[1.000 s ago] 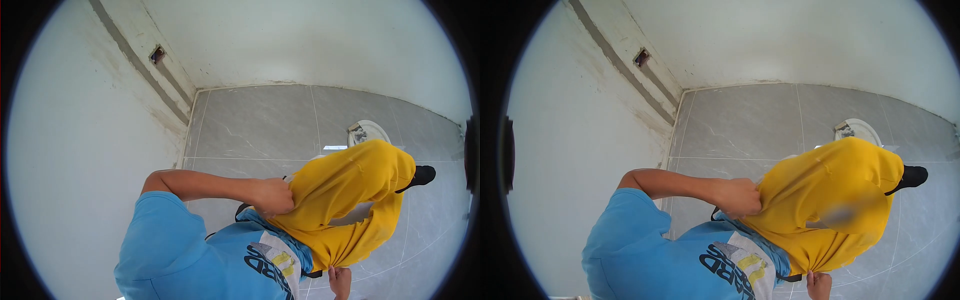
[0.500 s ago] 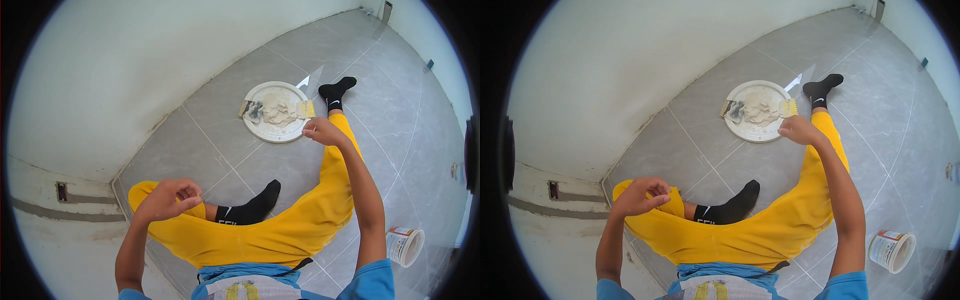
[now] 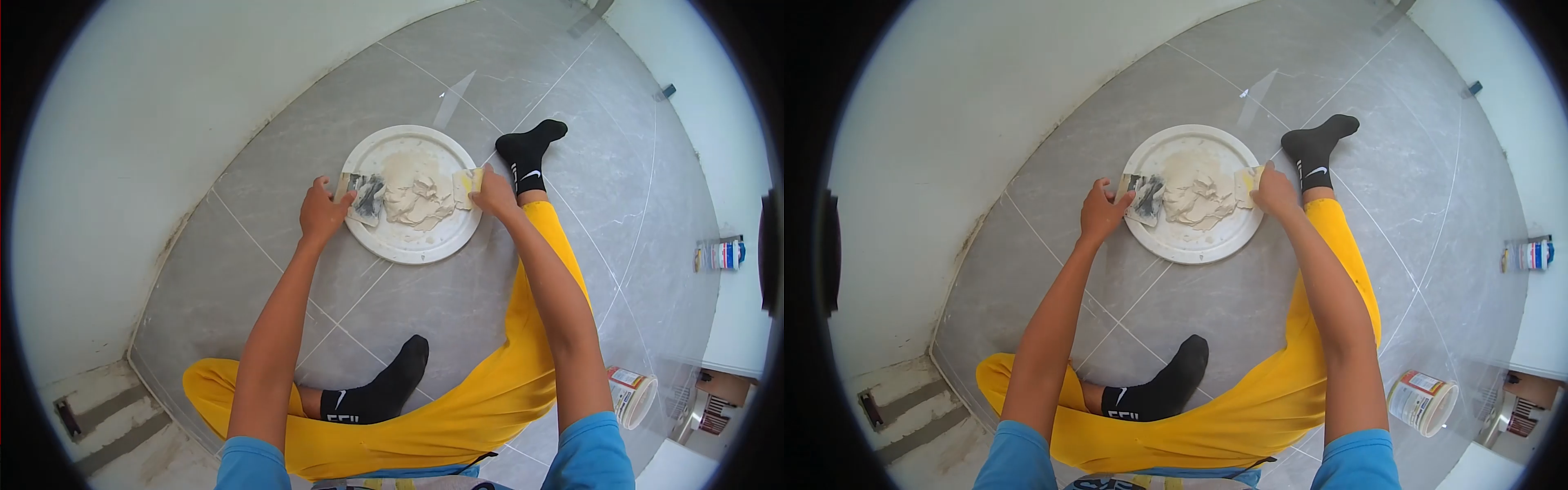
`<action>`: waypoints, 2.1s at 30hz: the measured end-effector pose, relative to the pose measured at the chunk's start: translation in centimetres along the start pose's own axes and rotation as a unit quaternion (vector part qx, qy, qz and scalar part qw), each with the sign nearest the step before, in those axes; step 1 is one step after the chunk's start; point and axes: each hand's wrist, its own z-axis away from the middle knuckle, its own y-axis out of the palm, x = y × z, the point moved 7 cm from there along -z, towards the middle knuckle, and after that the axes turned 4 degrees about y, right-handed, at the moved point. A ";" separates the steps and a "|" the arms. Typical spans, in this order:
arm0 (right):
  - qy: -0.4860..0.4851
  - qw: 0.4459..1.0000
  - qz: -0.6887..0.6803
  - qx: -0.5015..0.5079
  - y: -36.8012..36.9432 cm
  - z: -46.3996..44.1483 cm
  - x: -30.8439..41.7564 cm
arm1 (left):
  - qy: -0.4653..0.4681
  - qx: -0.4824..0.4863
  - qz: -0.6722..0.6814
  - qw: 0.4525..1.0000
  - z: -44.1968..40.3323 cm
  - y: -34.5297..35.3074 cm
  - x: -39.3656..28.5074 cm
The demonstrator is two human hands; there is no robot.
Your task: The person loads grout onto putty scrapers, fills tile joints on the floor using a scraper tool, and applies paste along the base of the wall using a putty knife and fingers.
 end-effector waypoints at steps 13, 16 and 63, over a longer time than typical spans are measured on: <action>0.231 0.786 -0.503 0.276 5.8 6.9 0.6 | -0.044 0.065 0.073 0.994 0.7 1.3 1.3; 0.197 0.737 -0.589 0.267 5.0 6.6 3.9 | -0.062 0.074 0.089 0.991 1.0 1.2 1.6; -0.622 0.739 -0.164 -0.202 -2.8 22.3 41.4 | -0.249 0.016 0.798 0.549 10.9 -17.6 12.3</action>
